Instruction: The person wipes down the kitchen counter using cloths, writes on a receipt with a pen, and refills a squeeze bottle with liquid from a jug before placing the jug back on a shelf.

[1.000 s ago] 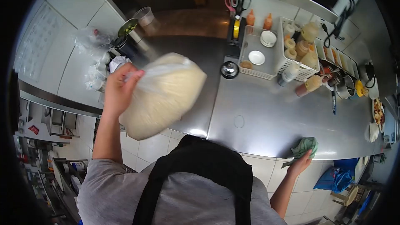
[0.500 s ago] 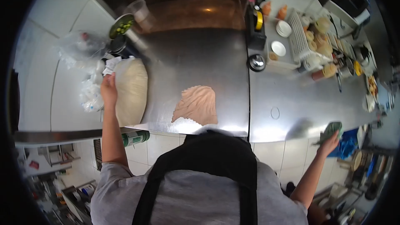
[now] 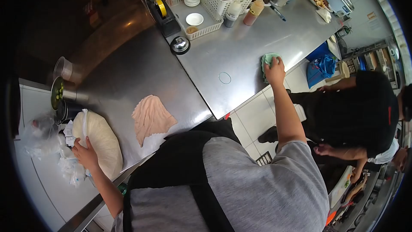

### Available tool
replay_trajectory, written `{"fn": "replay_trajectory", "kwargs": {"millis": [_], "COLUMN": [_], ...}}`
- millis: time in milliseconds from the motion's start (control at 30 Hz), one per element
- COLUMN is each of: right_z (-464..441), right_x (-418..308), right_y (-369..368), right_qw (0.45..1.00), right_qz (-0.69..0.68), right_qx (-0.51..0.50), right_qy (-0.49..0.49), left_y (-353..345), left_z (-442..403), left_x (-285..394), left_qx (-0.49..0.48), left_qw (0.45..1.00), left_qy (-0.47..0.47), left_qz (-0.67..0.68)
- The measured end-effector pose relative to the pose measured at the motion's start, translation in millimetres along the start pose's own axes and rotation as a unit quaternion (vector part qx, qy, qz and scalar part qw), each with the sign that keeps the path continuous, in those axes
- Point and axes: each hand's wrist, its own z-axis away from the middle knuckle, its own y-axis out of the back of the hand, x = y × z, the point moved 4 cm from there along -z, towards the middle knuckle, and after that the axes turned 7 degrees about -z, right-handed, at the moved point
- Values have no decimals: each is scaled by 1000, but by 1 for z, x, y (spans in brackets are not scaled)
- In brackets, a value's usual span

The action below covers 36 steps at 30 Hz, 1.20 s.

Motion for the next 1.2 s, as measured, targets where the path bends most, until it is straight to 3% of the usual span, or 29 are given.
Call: {"fn": "replay_trajectory", "kwargs": {"millis": [33,67,133,200,267,333,400,467,567,633,700,767,833,900,1000,1067,1133,1167,1200], "right_z": [-7,-14,-18,-26,-42,-52,-61,-66,-75,-76,-61,-36,-8,37,108,146,168,171,177], "right_x": [7,15,-12,-31,-39,-44,-48,-52,-64,-85,-138,-185,-205,-213,-200,-188,-167,-158,-144], "right_y": [-17,-32,-37,-40,-48,-52,-54,-52,-63,-76,-95,-100,-98,-85,-45,-23,-22,-21,-18], "right_qw": [1000,999,997,994,996,996,994,992,984,978,935,897,853,766,683,656,679,767,819], "right_qz": [3,6,41,77,57,53,56,50,48,46,-3,-28,-54,-80,-86,-133,-298,-277,-237], "right_qx": [-12,-26,-36,-51,-69,-77,-80,-89,-103,-117,-163,-197,-224,-274,-354,-372,-388,-455,-500], "right_qy": [-24,-48,-53,-57,-22,6,46,72,135,169,314,396,469,576,633,643,547,358,152], "left_y": [15,20,36,38,60,64,53,54,39,43,54,60,64,40,-20,-55,-80,-98,-117], "left_z": [3,3,8,26,65,116,159,187,206,212,225,243,259,283,325,348,356,358,360], "left_x": [15,29,67,130,222,308,381,429,450,437,412,371,319,259,169,127,101,92,85], "left_qx": [70,71,169,88,-73,-114,-109,-61,-36,-18,-2,-224,-361,-427,-488,-468,-433,-400,-356], "left_qw": [997,996,973,929,876,794,745,747,742,760,775,736,727,738,746,748,791,821,828], "left_qy": [22,21,-124,-241,-313,-429,-532,-559,-597,-566,-537,-497,-377,-233,-52,47,73,69,74], "left_qz": [-38,-42,93,267,359,415,387,356,302,317,333,401,446,467,450,467,426,401,426]}}
